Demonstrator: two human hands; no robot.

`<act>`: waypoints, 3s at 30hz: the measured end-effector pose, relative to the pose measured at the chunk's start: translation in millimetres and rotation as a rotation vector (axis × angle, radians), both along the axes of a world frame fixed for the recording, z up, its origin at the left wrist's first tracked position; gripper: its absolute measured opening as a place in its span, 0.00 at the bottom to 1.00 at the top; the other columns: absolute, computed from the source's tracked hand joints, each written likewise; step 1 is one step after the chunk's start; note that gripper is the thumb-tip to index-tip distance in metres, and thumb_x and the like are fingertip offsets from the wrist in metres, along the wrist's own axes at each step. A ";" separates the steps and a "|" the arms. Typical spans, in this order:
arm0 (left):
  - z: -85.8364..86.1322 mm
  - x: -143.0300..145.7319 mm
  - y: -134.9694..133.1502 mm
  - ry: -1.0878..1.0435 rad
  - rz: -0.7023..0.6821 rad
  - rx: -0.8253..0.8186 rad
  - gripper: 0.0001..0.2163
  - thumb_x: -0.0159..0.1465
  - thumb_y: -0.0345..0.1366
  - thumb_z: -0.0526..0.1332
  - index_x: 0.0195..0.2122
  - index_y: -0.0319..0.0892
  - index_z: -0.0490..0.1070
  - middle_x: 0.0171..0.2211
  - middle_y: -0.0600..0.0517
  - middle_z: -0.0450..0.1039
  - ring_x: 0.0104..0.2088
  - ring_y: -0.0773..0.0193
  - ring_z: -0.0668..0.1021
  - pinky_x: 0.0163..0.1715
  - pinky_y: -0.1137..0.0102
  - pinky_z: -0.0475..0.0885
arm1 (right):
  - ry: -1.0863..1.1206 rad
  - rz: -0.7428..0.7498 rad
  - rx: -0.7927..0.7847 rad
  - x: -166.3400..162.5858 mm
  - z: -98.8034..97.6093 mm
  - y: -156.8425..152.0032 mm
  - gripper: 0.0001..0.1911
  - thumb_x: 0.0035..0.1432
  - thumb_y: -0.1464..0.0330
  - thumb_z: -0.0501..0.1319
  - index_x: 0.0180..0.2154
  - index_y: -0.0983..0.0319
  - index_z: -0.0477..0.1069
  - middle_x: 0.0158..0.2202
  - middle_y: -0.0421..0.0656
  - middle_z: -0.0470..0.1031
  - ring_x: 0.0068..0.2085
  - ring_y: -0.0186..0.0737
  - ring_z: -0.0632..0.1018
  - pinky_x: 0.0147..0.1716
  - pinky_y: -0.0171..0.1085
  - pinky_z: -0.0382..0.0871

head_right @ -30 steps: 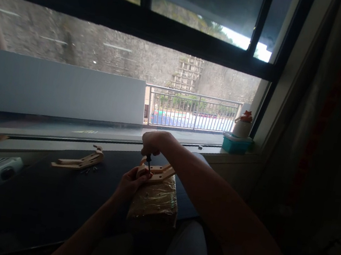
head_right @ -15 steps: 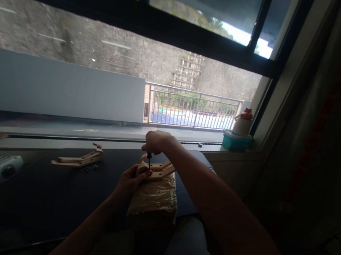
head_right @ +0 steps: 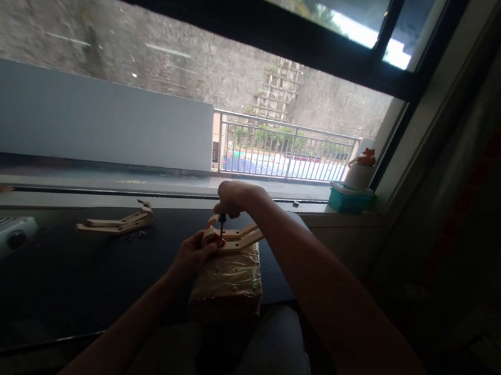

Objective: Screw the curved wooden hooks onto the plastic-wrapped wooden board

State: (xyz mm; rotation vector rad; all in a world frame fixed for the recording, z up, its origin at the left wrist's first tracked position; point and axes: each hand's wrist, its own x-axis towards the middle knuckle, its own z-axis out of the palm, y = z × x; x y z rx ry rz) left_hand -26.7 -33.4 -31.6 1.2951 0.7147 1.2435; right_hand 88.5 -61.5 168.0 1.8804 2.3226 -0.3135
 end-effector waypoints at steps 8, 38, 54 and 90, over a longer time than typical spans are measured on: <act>-1.3 -0.7 2.5 -0.007 0.006 0.025 0.15 0.43 0.41 0.70 0.31 0.39 0.73 0.29 0.51 0.78 0.34 0.60 0.78 0.40 0.67 0.71 | -0.035 0.030 -0.023 -5.4 11.8 -1.4 0.16 0.55 0.65 0.59 0.41 0.71 0.71 0.29 0.44 0.74 0.27 0.33 0.73 0.26 0.33 0.66; -0.5 -0.5 0.0 0.033 0.018 0.040 0.12 0.47 0.37 0.67 0.33 0.40 0.73 0.31 0.51 0.78 0.36 0.60 0.78 0.41 0.67 0.69 | -0.057 0.035 0.150 -17.7 -6.2 1.4 0.14 0.59 0.67 0.53 0.40 0.71 0.71 0.32 0.49 0.73 0.29 0.35 0.72 0.26 0.35 0.63; 0.2 0.1 -0.1 0.020 0.000 0.015 0.14 0.46 0.39 0.69 0.32 0.39 0.73 0.31 0.51 0.78 0.36 0.60 0.78 0.41 0.67 0.70 | -0.041 0.024 -0.043 -8.7 2.3 0.2 0.18 0.51 0.68 0.64 0.42 0.72 0.71 0.30 0.45 0.73 0.29 0.34 0.74 0.27 0.32 0.67; 7.5 -1.2 -5.6 0.044 0.033 0.003 0.14 0.44 0.40 0.69 0.31 0.39 0.74 0.29 0.53 0.77 0.34 0.61 0.78 0.38 0.69 0.71 | -0.047 0.038 -0.054 -10.8 6.3 2.6 0.15 0.54 0.72 0.59 0.43 0.72 0.70 0.30 0.45 0.73 0.29 0.33 0.73 0.27 0.33 0.66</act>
